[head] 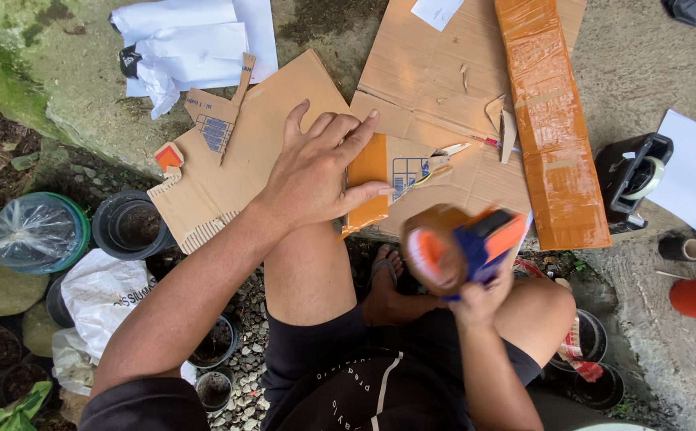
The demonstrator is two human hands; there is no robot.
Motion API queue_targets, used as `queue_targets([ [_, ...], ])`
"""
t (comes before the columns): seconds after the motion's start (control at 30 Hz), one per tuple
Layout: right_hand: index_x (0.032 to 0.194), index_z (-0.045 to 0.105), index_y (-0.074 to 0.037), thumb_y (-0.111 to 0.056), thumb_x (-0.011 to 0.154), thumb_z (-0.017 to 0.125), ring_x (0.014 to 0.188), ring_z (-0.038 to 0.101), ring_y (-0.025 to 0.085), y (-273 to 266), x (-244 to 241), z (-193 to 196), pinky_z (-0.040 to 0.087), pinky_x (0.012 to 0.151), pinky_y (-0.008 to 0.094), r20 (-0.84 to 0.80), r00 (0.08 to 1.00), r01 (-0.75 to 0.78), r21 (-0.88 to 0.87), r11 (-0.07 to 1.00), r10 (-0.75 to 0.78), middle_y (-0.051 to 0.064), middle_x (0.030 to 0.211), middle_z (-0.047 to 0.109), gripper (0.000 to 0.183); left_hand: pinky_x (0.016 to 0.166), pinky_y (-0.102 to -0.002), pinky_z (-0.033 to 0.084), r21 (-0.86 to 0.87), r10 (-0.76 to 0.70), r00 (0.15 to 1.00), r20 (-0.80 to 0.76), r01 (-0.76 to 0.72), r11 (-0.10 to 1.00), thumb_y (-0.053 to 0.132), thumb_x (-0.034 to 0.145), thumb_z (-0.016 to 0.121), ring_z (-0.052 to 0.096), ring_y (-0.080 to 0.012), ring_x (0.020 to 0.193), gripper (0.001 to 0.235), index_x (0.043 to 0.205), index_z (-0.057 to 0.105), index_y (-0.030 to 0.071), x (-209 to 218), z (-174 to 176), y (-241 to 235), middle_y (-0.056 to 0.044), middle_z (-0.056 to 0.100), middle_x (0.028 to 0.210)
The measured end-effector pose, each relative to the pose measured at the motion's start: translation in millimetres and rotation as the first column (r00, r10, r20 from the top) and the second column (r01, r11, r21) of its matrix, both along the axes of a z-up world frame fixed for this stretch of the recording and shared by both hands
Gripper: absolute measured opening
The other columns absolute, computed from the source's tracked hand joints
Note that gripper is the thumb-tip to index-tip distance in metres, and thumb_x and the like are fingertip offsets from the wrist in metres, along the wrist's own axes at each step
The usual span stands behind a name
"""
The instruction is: The person cuts a piece of cardboard with scissors, folds it into a box shape, and secures the edges with orange packing tape. The person handles cardboard pieces, scissors, and a tape dispenser while sitting on the ground.
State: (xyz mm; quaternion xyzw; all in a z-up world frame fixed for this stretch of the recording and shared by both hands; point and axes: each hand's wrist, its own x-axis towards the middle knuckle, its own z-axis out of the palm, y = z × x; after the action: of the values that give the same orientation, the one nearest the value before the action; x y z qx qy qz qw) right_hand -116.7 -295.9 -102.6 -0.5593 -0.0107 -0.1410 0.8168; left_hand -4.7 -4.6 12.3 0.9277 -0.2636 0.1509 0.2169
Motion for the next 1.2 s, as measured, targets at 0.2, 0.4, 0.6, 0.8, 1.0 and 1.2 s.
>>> queue_targets([
  [0.2, 0.119, 0.048, 0.0, -0.037, 0.09, 0.092, 0.091, 0.065, 0.035, -61, 91, -70, 0.053, 0.082, 0.045, -0.041, 0.939, 0.078, -0.941, 0.329, -0.342, 0.02, 0.103, 0.065, 0.064, 0.115, -0.067, 0.019, 0.07, 0.023, 1.0, 0.015, -0.024, 0.997, 0.064, 0.095, 0.068, 0.058, -0.0255, 0.116, 0.087, 0.145, 0.057, -0.006, 3, -6, 1, -0.011, 0.061, 0.116],
  [0.4, 0.119, 0.052, -0.002, -0.033, 0.085, 0.09, 0.095, 0.064, 0.043, -71, 145, -115, 0.048, 0.092, 0.053, 0.041, 0.978, 0.02, -0.994, -0.107, -0.202, 0.022, 0.1, 0.066, 0.059, 0.115, -0.068, 0.02, 0.04, 0.083, 0.996, 0.013, -0.083, 0.996, 0.062, 0.098, 0.066, 0.058, -0.0256, 0.115, 0.085, 0.145, 0.054, -0.008, -1, -4, -3, -0.011, 0.06, 0.118],
  [0.6, 0.124, 0.055, 0.001, -0.03, 0.09, 0.086, 0.103, 0.059, 0.038, -6, 90, -40, 0.045, 0.096, 0.048, 0.421, 0.891, 0.429, -0.903, 0.012, -0.171, 0.022, 0.107, 0.059, 0.056, 0.114, -0.068, 0.02, 0.057, 0.093, 0.995, -0.042, -0.09, 0.994, 0.059, 0.1, 0.065, 0.056, -0.0267, 0.115, 0.083, 0.146, 0.053, -0.009, -4, 0, -3, -0.012, 0.059, 0.119],
  [0.8, 0.112, 0.066, -0.004, -0.02, 0.1, 0.062, 0.091, 0.071, 0.014, 86, 8, 24, 0.058, 0.082, 0.029, -0.445, 0.758, -0.503, 0.067, 0.861, 0.477, 0.009, 0.102, 0.074, 0.021, 0.115, -0.067, 0.02, 0.094, 0.085, 0.996, -0.022, -0.083, 0.992, 0.058, 0.102, 0.064, 0.055, -0.028, 0.117, 0.083, 0.148, 0.051, -0.009, -2, 1, -6, -0.014, 0.058, 0.121],
  [1.0, 0.106, 0.066, 0.0, -0.019, 0.103, 0.07, 0.088, 0.069, 0.013, 104, 25, 37, 0.056, 0.081, 0.029, -0.426, 0.748, -0.464, 0.21, 0.86, 0.508, 0.011, 0.098, 0.073, 0.02, 0.115, -0.068, 0.02, 0.11, 0.074, 0.996, -0.043, -0.069, 0.992, 0.059, 0.1, 0.063, 0.056, -0.0265, 0.113, 0.082, 0.144, 0.054, -0.01, -3, 2, -1, -0.013, 0.06, 0.113],
  [1.2, 0.111, 0.062, -0.003, -0.013, 0.099, 0.068, 0.095, 0.071, 0.017, 105, 16, 39, 0.057, 0.082, 0.031, -0.441, 0.737, -0.329, 0.43, 0.841, 0.513, 0.009, 0.104, 0.072, 0.017, 0.115, -0.068, 0.02, 0.125, 0.065, 0.995, 0.079, -0.074, 0.989, 0.062, 0.1, 0.061, 0.051, -0.0311, 0.132, 0.082, 0.141, 0.057, -0.009, -4, -4, 2, -0.015, 0.059, 0.121],
])
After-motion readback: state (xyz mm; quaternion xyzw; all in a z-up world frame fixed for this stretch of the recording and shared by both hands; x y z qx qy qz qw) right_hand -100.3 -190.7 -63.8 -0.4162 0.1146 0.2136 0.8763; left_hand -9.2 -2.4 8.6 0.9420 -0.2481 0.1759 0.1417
